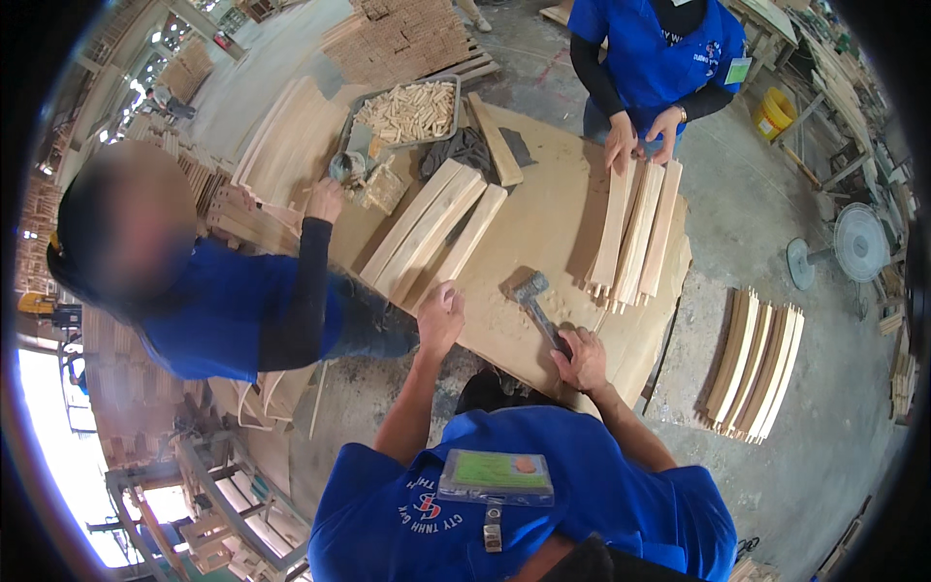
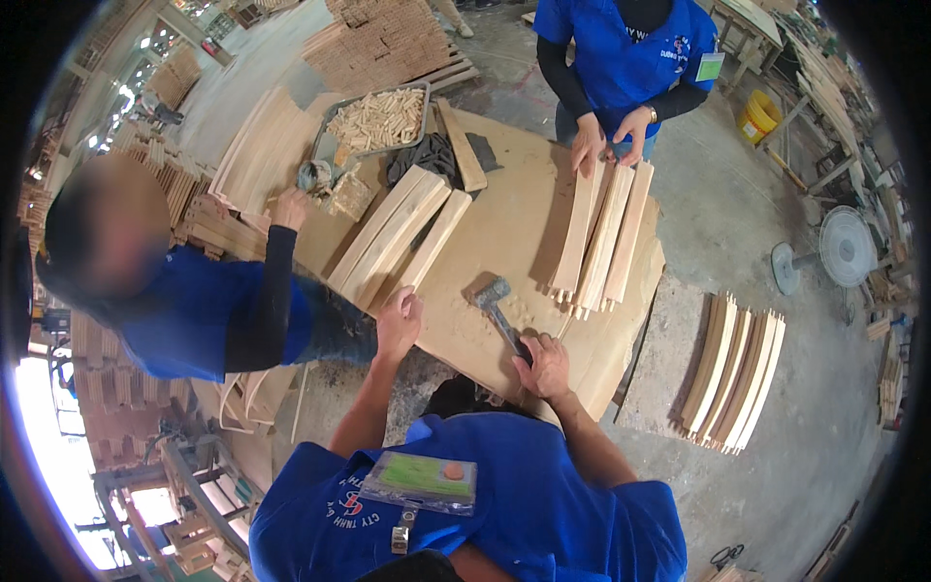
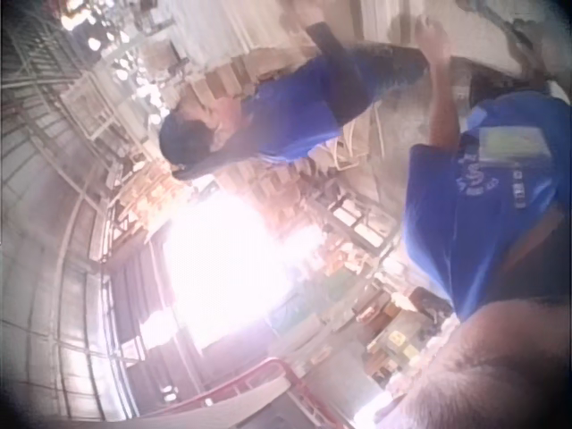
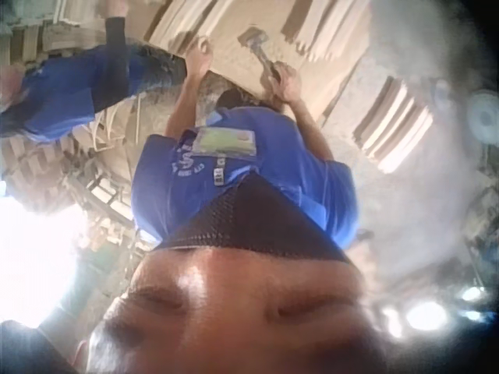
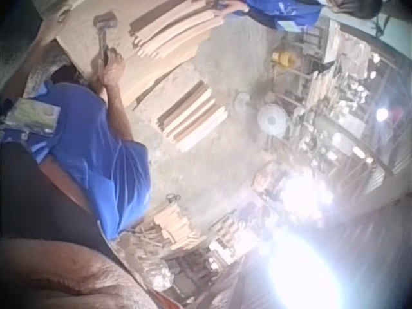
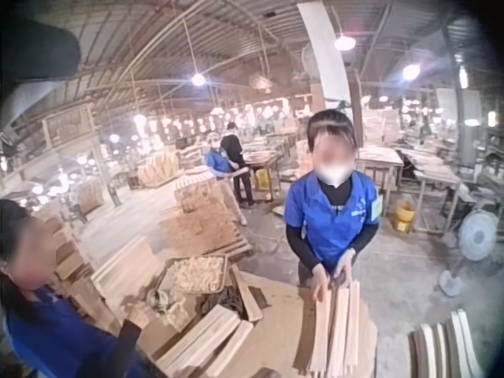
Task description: The person inserts small wooden dowels into pre-drilled holes on a wooden block and uses a hammer to tap them flush. The person repeats this process for multiple dowels on the same block and then stacks the finished pieces with others on the workbench.
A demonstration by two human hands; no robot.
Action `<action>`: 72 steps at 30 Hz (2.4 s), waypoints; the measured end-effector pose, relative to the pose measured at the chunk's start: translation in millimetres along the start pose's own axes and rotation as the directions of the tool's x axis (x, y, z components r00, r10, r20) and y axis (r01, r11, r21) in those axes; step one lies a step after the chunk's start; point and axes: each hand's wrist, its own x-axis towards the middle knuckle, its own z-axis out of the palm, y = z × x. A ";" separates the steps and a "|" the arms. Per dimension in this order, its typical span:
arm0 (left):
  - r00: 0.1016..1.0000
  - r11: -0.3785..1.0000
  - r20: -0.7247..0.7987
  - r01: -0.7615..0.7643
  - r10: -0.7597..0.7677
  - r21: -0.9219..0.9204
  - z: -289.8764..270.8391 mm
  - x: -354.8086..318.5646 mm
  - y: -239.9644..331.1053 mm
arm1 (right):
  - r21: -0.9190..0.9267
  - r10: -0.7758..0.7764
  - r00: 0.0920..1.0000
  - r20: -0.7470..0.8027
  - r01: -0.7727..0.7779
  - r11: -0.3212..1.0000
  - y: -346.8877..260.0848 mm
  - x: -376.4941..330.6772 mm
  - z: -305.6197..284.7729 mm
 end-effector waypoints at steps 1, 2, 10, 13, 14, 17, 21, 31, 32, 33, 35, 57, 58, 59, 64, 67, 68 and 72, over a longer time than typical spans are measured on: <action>1.000 0.997 -0.009 -0.020 0.021 0.075 1.5 21.4 5.0 | -0.001 0.006 1.000 -0.002 -0.006 1.000 -0.7 3.9 -0.2; 0.999 0.988 -0.014 -0.029 0.032 0.151 3.7 36.5 6.6 | -0.002 0.015 1.000 0.007 -0.015 1.000 -2.2 4.1 -2.0; 0.994 0.885 -0.043 -0.074 0.105 0.460 -19.7 148.0 1.0 | 0.061 0.326 0.945 -0.043 -0.323 0.944 -27.0 3.8 14.9; 0.999 0.879 0.044 0.003 -0.027 0.476 -25.9 176.1 2.2 | -0.021 0.424 0.901 -0.097 -0.427 0.904 -35.0 5.9 23.8; 0.994 0.875 0.080 0.026 -0.074 0.484 -29.7 181.2 -0.7 | -0.025 0.428 0.898 -0.100 -0.432 0.902 -38.2 7.2 26.5; 0.983 0.870 0.126 0.055 -0.133 0.490 -34.1 191.0 -1.8 | -0.021 0.424 0.899 -0.112 -0.429 0.903 -39.1 11.6 25.8; 0.984 0.872 0.132 0.044 -0.123 0.487 -33.5 194.8 1.6 | 0.011 0.495 0.869 -0.027 -0.494 0.869 -38.8 10.5 23.0; 0.996 0.825 0.035 -0.084 0.078 0.559 -21.6 173.3 5.9 | 0.036 0.408 0.912 0.038 -0.409 0.912 -32.1 18.9 10.5; 0.991 0.819 0.036 -0.126 0.128 0.559 -17.5 165.2 7.8 | 0.035 0.397 0.917 0.023 -0.398 0.917 -30.3 16.0 9.9; 0.986 0.806 0.057 -0.161 0.157 0.569 -14.7 158.9 9.1 | 0.033 0.386 0.922 0.008 -0.386 0.922 -28.5 14.2 9.9; 0.972 0.779 0.112 -0.233 0.207 0.582 -8.6 142.3 11.5 | 0.065 0.354 0.935 0.016 -0.354 0.933 -24.7 16.4 12.4; 0.994 0.699 0.110 -0.093 0.021 0.709 10.5 152.9 -3.9 | -0.098 0.411 0.903 0.125 -0.401 0.911 12.8 -36.3 -33.0; 0.995 0.683 0.092 -0.087 0.029 0.725 13.1 154.5 -5.0 | -0.092 0.411 0.904 0.118 -0.402 0.911 13.2 -36.7 -32.4; 0.997 0.669 0.069 -0.077 0.039 0.739 14.2 156.1 -5.3 | -0.089 0.408 0.905 0.118 -0.400 0.912 13.9 -36.2 -32.6; 0.990 0.665 0.135 -0.076 -0.038 0.743 9.9 163.7 -2.0 | -0.056 0.410 0.905 0.117 -0.406 0.912 17.3 -36.5 -32.9; 0.985 0.697 0.167 -0.087 -0.047 0.712 0.2 162.0 9.9 | -0.039 0.398 0.913 0.087 -0.396 0.917 14.9 -38.5 -36.3; 0.984 0.713 0.167 -0.072 -0.065 0.697 -5.0 159.2 16.6 | -0.035 0.409 0.909 0.079 -0.408 0.912 13.5 -38.4 -35.7; 0.989 0.809 0.144 -0.064 -0.026 0.584 -24.2 142.2 30.6 | -0.079 0.403 0.915 0.005 -0.401 0.913 4.4 -39.7 -38.4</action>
